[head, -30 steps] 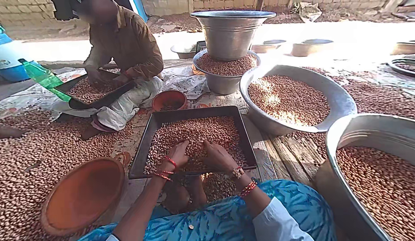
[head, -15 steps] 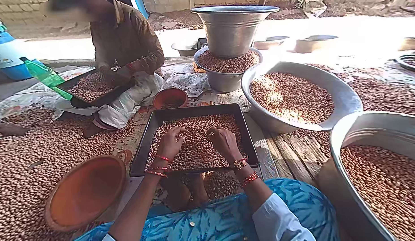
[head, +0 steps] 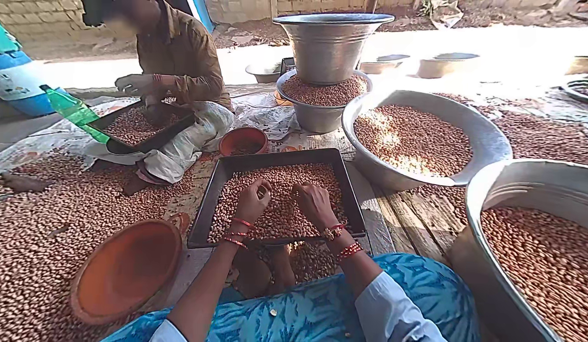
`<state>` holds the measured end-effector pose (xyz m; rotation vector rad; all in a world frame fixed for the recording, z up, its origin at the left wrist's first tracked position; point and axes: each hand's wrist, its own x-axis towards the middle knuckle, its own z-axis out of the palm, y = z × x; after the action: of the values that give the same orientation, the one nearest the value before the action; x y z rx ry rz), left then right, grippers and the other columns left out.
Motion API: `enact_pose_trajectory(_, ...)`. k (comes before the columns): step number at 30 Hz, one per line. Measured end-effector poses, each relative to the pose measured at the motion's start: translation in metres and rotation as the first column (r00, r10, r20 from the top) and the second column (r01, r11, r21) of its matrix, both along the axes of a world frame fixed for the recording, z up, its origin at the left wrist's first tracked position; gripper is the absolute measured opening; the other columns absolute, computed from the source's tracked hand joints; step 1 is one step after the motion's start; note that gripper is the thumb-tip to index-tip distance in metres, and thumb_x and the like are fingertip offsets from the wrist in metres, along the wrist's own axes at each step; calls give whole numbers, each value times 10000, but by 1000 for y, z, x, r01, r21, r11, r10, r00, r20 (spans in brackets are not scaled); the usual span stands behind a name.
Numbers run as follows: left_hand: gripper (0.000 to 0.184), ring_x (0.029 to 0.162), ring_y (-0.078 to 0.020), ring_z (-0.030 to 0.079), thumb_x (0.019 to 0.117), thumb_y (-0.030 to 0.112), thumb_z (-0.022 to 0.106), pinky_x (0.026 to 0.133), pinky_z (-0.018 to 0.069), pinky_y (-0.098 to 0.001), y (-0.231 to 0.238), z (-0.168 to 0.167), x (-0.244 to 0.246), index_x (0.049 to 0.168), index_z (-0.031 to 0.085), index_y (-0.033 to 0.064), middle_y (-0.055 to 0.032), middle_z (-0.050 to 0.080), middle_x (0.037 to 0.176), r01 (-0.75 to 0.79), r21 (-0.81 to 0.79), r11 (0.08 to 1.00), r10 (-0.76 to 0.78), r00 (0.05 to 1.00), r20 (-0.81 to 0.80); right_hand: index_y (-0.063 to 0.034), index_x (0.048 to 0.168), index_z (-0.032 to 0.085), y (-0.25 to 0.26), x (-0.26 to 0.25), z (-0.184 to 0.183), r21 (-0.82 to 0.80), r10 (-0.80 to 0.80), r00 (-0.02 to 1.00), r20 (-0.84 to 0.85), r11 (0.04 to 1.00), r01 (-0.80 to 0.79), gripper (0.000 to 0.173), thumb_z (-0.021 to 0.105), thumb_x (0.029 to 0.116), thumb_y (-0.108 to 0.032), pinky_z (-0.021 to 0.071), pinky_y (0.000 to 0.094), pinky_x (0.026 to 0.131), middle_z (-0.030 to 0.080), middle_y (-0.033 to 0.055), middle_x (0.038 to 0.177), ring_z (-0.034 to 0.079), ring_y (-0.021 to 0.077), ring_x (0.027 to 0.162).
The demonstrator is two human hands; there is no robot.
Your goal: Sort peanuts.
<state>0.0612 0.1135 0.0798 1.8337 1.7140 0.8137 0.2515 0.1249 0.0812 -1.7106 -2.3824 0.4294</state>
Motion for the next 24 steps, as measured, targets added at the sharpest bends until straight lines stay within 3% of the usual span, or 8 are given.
enact_pose_trajectory(3,258,831,-281,633,1004,68,562,831,507,-443,-5,0,16,1218,694,14,-168,684,951,24,-21,999,-28,978,-206,-54,1215,692,-3,-4,3,-27,8,1000,19,1000,-8,274,503,1047,-161,505,572,884,713,222,1121,683,406,1078)
enact_pose_trajectory(6,315,1199,-382,658,1047,91,543,1060,482,-520,-7,-3,32,1327,675,33,-226,681,1282,57,-109,992,-95,922,-376,-29,1207,683,-2,0,4,-73,0,1000,17,997,2,283,503,1055,-186,500,566,915,713,221,1125,678,394,1105)
enact_pose_trajectory(8,331,1250,-389,629,1053,115,546,1076,470,-533,-6,-3,35,1359,657,58,-220,655,1332,52,-165,985,-120,894,-433,-34,1200,692,0,6,4,-83,-4,999,-42,997,1,297,504,1049,-208,500,560,922,722,205,1113,682,380,1103)
enact_pose_trajectory(11,269,1096,-356,684,1036,143,592,1008,501,-511,-4,-2,25,1248,704,20,-216,710,1177,37,-142,989,-83,937,-340,-54,1184,720,5,17,1,-32,-26,932,-361,999,15,307,555,1024,-258,525,481,856,740,126,956,704,277,918)
enact_pose_trajectory(15,227,635,-79,517,1017,65,490,621,455,-266,0,-4,-13,1176,622,-30,-71,612,871,37,-48,998,-32,995,93,3,1124,611,9,28,-2,-144,-108,508,-854,989,-32,188,522,1009,-116,489,239,563,615,6,764,558,56,576)
enact_pose_trajectory(20,270,851,-284,625,1012,200,643,837,500,-469,-8,10,-4,1222,698,40,-166,679,967,66,-185,981,-113,959,-259,-52,1166,706,2,35,9,-89,65,875,-481,988,-123,276,588,1021,-254,481,387,734,637,59,803,571,169,712)
enact_pose_trajectory(22,318,1127,-386,677,1016,250,655,1026,488,-568,-9,7,12,1268,704,63,-221,713,1182,41,-303,952,-157,915,-371,-57,1143,736,-4,28,13,-89,140,923,-358,979,-184,270,617,1010,-259,513,464,810,709,118,889,657,249,813)
enact_pose_trajectory(24,296,1096,-386,687,1013,238,658,1010,494,-564,-7,2,15,1231,716,45,-224,722,1148,39,-307,951,-155,918,-364,-50,1104,749,-11,20,11,-81,231,919,-320,960,-270,246,646,992,-244,520,516,818,722,153,911,679,304,848)
